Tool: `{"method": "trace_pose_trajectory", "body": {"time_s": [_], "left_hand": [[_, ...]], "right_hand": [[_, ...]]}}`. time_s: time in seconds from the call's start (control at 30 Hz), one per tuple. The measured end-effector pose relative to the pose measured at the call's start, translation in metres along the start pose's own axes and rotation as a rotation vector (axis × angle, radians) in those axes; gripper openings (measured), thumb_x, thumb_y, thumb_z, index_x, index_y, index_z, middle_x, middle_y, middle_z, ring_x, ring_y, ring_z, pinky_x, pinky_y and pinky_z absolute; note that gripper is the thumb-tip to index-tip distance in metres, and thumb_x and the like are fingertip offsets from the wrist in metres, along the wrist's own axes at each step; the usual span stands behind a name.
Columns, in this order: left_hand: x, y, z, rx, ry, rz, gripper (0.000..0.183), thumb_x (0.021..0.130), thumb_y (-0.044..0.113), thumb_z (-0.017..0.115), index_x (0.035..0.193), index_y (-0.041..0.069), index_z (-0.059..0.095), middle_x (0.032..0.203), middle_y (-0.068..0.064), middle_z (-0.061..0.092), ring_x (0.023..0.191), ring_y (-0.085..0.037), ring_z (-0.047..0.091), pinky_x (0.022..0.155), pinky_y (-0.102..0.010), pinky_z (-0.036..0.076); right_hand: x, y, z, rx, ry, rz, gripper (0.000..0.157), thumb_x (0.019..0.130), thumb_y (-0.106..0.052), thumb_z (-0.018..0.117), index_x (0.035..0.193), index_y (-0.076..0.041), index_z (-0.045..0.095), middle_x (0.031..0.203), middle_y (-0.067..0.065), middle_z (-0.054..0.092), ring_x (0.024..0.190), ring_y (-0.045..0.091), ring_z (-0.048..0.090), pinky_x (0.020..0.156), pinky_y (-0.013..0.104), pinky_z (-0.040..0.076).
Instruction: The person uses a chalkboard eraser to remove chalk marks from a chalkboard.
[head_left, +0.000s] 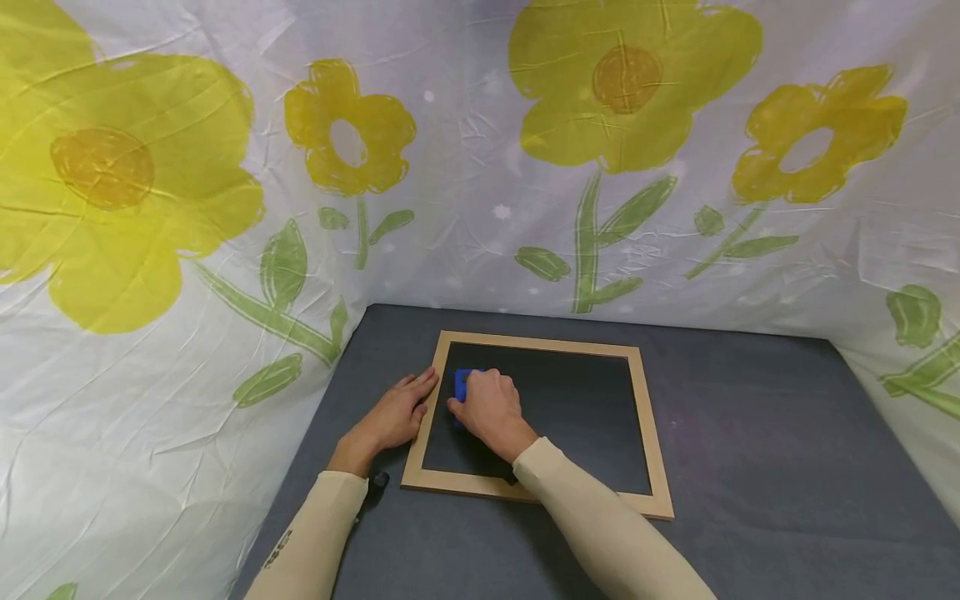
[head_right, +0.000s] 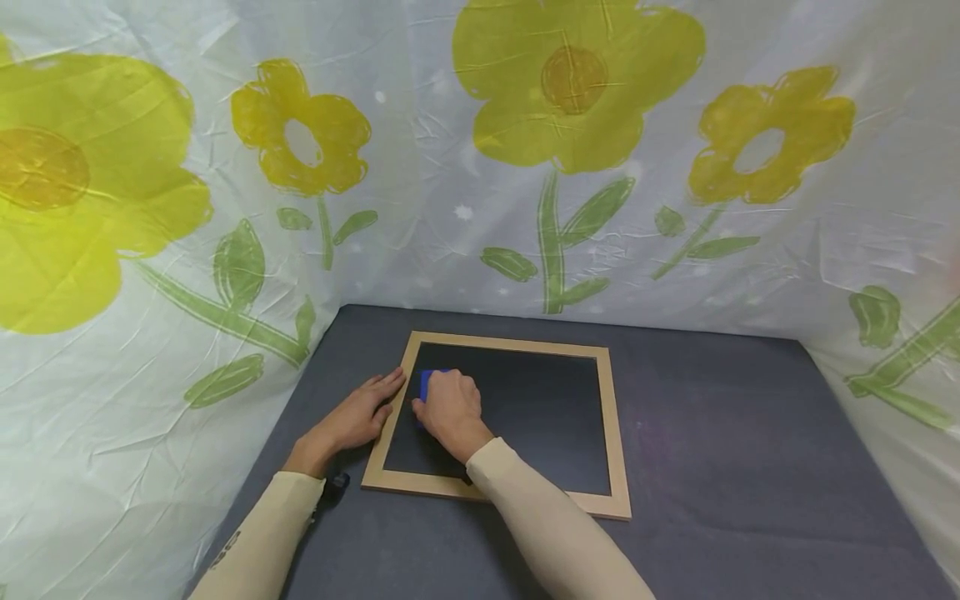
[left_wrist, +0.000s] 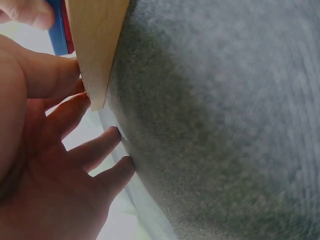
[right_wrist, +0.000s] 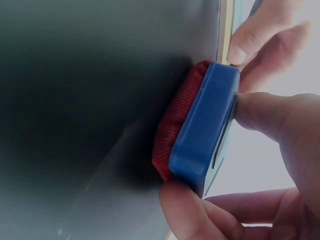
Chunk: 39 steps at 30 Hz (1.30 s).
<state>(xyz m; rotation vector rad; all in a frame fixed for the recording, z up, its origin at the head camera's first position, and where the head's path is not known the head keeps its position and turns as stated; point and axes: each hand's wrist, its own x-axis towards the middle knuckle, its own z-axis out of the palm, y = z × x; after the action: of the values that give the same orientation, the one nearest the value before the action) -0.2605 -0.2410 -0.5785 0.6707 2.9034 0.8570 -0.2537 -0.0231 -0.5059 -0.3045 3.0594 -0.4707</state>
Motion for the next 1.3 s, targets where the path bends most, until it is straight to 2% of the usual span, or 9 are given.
{"method": "trace_pose_trajectory", "body": {"time_s": [0.13, 0.17, 0.33, 0.37, 0.4, 0.7, 1.07, 1.3], "left_hand": [[-0.002, 0.014, -0.007, 0.002, -0.008, -0.002, 0.060, 0.108, 0.008, 0.059, 0.166, 0.003, 0.047, 0.175, -0.015, 0.041, 0.153, -0.061, 0.040, 0.123, -0.073, 0.035], [-0.002, 0.010, -0.005, 0.008, 0.000, 0.014, 0.059, 0.109, 0.010, 0.058, 0.167, 0.004, 0.046, 0.176, -0.013, 0.040, 0.153, -0.060, 0.040, 0.125, -0.070, 0.035], [-0.004, 0.013, -0.006, 0.007, 0.009, 0.017, 0.059, 0.109, 0.009, 0.057, 0.167, 0.003, 0.045, 0.176, -0.014, 0.040, 0.153, -0.060, 0.040, 0.126, -0.070, 0.034], [-0.004, 0.009, -0.003, 0.018, 0.019, 0.028, 0.059, 0.110, 0.010, 0.056, 0.167, 0.003, 0.045, 0.177, -0.013, 0.039, 0.153, -0.060, 0.041, 0.126, -0.068, 0.034], [-0.005, 0.013, -0.005, 0.008, 0.016, 0.017, 0.059, 0.108, 0.008, 0.058, 0.166, 0.002, 0.046, 0.176, -0.015, 0.040, 0.152, -0.061, 0.040, 0.125, -0.071, 0.034], [0.000, -0.006, 0.010, -0.019, 0.044, 0.000, 0.061, 0.105, 0.005, 0.061, 0.164, 0.001, 0.048, 0.175, -0.016, 0.040, 0.157, -0.057, 0.037, 0.127, -0.073, 0.029], [0.000, -0.005, 0.008, -0.021, 0.025, -0.020, 0.061, 0.108, 0.007, 0.059, 0.166, 0.003, 0.046, 0.177, -0.013, 0.038, 0.159, -0.056, 0.036, 0.128, -0.072, 0.029], [0.000, -0.005, 0.009, -0.025, 0.033, -0.015, 0.060, 0.107, 0.007, 0.060, 0.166, 0.003, 0.047, 0.176, -0.014, 0.039, 0.158, -0.056, 0.037, 0.128, -0.072, 0.029]], "right_hand": [[-0.003, 0.010, -0.003, 0.007, 0.004, 0.014, 0.054, 0.095, -0.055, 0.082, 0.115, -0.004, 0.082, 0.092, 0.012, 0.077, 0.071, 0.025, 0.072, 0.068, 0.040, 0.066], [-0.003, 0.014, -0.004, 0.007, 0.007, 0.019, 0.054, 0.095, -0.055, 0.082, 0.113, -0.005, 0.083, 0.091, 0.012, 0.077, 0.070, 0.025, 0.071, 0.068, 0.040, 0.066], [-0.007, 0.030, -0.009, 0.022, 0.011, 0.043, 0.054, 0.094, -0.054, 0.084, 0.113, -0.004, 0.082, 0.090, 0.012, 0.077, 0.066, 0.024, 0.069, 0.064, 0.040, 0.065], [-0.008, 0.033, -0.010, 0.025, 0.011, 0.051, 0.054, 0.093, -0.054, 0.084, 0.112, -0.004, 0.082, 0.091, 0.013, 0.077, 0.066, 0.024, 0.069, 0.064, 0.040, 0.065], [-0.009, 0.037, -0.011, 0.030, 0.008, 0.059, 0.055, 0.093, -0.054, 0.084, 0.113, -0.003, 0.082, 0.091, 0.013, 0.077, 0.066, 0.025, 0.069, 0.063, 0.040, 0.065], [-0.018, 0.071, -0.024, 0.029, 0.009, 0.143, 0.061, 0.092, -0.056, 0.084, 0.117, -0.001, 0.079, 0.096, 0.016, 0.077, 0.073, 0.030, 0.072, 0.067, 0.044, 0.066], [-0.032, 0.111, -0.041, 0.001, 0.013, 0.217, 0.069, 0.091, -0.055, 0.085, 0.123, 0.005, 0.074, 0.101, 0.021, 0.076, 0.079, 0.035, 0.073, 0.071, 0.050, 0.067], [-0.041, 0.140, -0.052, -0.038, 0.020, 0.235, 0.070, 0.090, -0.055, 0.085, 0.119, 0.008, 0.073, 0.097, 0.023, 0.075, 0.074, 0.034, 0.070, 0.068, 0.050, 0.065]]}}
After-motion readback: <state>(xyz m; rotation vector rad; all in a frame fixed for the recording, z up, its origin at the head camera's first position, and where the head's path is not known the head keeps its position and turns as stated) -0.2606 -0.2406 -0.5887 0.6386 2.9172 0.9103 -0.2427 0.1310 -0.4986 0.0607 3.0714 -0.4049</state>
